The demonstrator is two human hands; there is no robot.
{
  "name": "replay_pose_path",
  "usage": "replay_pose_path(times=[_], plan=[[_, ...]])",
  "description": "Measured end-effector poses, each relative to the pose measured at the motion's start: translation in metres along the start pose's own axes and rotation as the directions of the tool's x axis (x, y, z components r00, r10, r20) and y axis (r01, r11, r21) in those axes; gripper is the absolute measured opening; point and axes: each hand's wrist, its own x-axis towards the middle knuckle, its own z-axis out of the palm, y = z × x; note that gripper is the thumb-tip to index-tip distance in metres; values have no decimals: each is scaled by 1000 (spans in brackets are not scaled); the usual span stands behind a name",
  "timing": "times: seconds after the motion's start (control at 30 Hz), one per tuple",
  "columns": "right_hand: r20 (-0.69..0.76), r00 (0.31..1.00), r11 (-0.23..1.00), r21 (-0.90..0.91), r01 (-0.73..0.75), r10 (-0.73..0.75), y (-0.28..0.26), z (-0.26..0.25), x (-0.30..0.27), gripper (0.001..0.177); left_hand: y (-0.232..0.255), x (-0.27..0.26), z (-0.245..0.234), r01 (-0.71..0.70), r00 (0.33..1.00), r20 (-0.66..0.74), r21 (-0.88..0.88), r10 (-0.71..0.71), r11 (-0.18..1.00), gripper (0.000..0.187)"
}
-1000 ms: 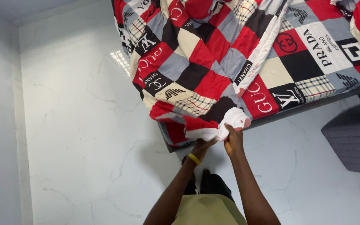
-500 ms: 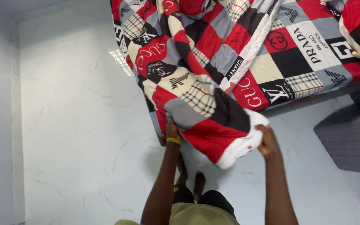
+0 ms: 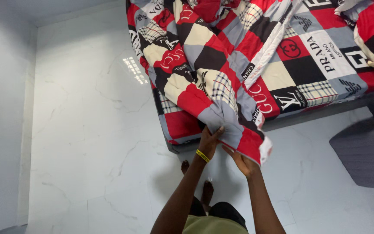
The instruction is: The person makes a bed by spreading a patterned comforter across the mattress and smoothing it down with their hands.
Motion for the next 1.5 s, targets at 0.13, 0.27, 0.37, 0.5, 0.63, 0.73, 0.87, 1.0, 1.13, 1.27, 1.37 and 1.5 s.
replay_pose_path(times=[0.13, 0.27, 0.37, 0.5, 0.63, 0.73, 0.87, 1.0, 1.13, 1.27, 1.37, 1.5], plan=[[127, 991, 1000, -2, -31, 31, -4, -16, 10, 58, -26, -12, -30, -23, 993, -110, 102, 34, 995, 37], [-77, 985, 985, -83, 150, -156, 2, 31, 34, 41, -30, -15, -65, -112, 987, -85, 253, 137, 961, 52], [-67, 955, 922, -287, 259, -289, 11, 89, 14, 29, -17, 18, -96, 119, 948, -246, -314, -202, 942, 64], [-111, 978, 928, -350, 126, -175, 28, 116, -12, 28, 32, 100, -170, -75, 931, -358, -387, -75, 919, 78], [-311, 936, 934, -354, 48, -166, 11, 75, -4, 44, 78, 166, -233, 133, 970, -135, -407, -204, 904, 69], [-212, 946, 963, -167, 211, -244, -18, 36, 43, 60, 82, 183, -231, 12, 873, -471, -234, -124, 972, 53], [-218, 957, 963, 143, 227, -193, 11, 6, 82, 65, 58, 141, -230, -115, 878, -479, -200, 5, 973, 48], [-206, 978, 983, 183, -4, 43, 112, -11, 104, 61, 32, 69, -216, -94, 944, -329, -360, -32, 928, 58], [-309, 928, 978, -94, 188, -208, 137, 8, 129, 44, 26, 3, -172, -43, 972, -234, -283, -25, 958, 62], [-331, 847, 893, -323, 313, -416, 73, 51, 118, 42, 14, -57, -160, 65, 980, -158, -318, -120, 946, 56], [-319, 891, 939, -222, 263, -325, 36, 86, 83, 45, -6, -29, -194, -18, 961, -247, -513, -127, 858, 64], [-300, 880, 915, -290, 282, -367, -13, 114, 65, 44, 12, 88, -253, -194, 861, -494, -538, -121, 820, 110]])
